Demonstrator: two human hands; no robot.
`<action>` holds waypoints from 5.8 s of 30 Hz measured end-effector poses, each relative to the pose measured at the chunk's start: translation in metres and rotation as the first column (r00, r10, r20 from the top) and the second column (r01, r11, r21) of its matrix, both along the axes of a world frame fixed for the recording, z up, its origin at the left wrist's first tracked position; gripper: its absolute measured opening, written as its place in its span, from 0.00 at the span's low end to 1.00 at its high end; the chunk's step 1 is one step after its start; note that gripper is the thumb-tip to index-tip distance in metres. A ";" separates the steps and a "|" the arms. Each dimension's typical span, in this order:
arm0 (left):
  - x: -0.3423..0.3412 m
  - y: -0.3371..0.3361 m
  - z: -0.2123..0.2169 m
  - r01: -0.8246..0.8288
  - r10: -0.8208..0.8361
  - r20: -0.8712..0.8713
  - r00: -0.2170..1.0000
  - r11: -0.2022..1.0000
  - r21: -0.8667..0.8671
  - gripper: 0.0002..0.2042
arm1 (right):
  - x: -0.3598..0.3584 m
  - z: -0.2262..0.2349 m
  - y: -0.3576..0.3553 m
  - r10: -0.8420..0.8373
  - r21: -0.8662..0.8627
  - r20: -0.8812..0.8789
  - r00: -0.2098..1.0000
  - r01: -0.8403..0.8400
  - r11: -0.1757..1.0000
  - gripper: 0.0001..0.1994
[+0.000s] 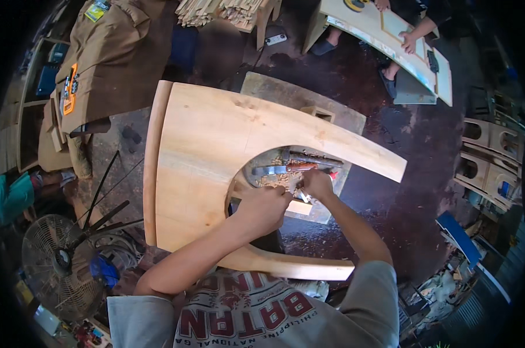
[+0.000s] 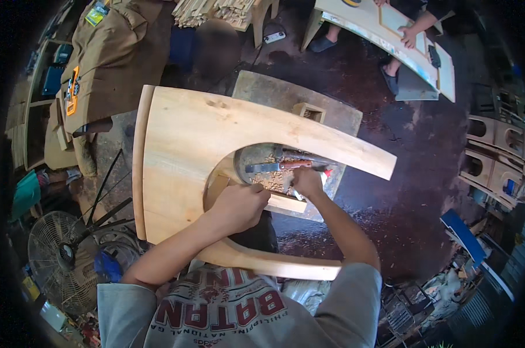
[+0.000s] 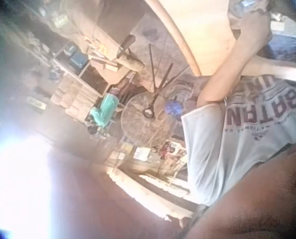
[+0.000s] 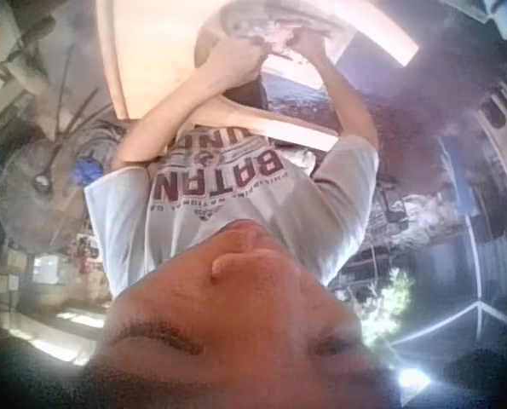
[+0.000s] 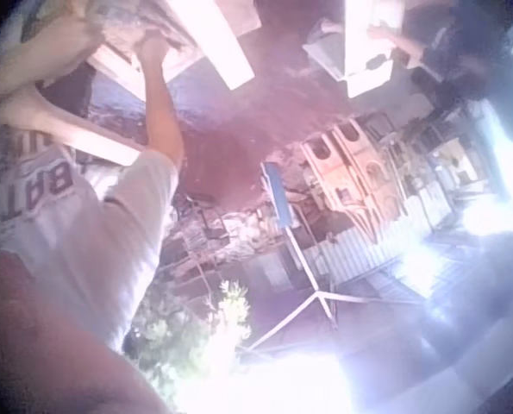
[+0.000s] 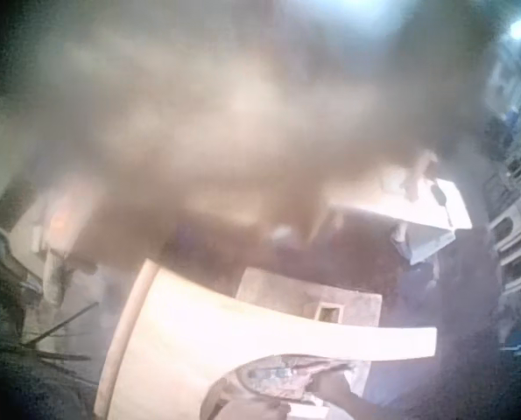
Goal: The person applies wood glue to a wooden frame, inserts wooden dowels into the joints, uses a hammer to secure them, and trims the excess material with a handsaw.
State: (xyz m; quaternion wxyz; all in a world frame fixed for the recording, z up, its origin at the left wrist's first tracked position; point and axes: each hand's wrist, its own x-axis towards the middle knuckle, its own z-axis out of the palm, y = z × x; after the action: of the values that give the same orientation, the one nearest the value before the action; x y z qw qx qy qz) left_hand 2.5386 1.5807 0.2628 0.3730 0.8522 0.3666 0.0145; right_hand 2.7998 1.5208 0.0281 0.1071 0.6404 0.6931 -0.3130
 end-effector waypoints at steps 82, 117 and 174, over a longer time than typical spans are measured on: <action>-0.166 -0.050 0.024 -0.706 0.485 0.517 0.705 0.541 0.456 0.12 | -0.210 0.360 0.014 -0.448 0.572 -0.374 0.812 0.583 0.578 0.21; -0.166 -0.055 0.024 -0.710 0.460 0.545 0.701 0.521 0.473 0.12 | -0.191 0.342 0.012 -0.448 0.526 -0.120 0.886 0.440 0.728 0.19; -0.212 -0.050 0.000 -0.668 0.404 0.543 0.736 0.566 0.484 0.15 | -0.268 0.326 -0.249 -0.333 0.510 -0.227 0.915 0.403 0.760 0.21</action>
State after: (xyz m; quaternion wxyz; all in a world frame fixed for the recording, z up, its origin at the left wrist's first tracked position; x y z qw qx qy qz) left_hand 2.3264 1.5309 0.2631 0.0911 0.7499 0.5055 0.4170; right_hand 2.5314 1.2718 0.3536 -0.1868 0.7469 0.6189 -0.1555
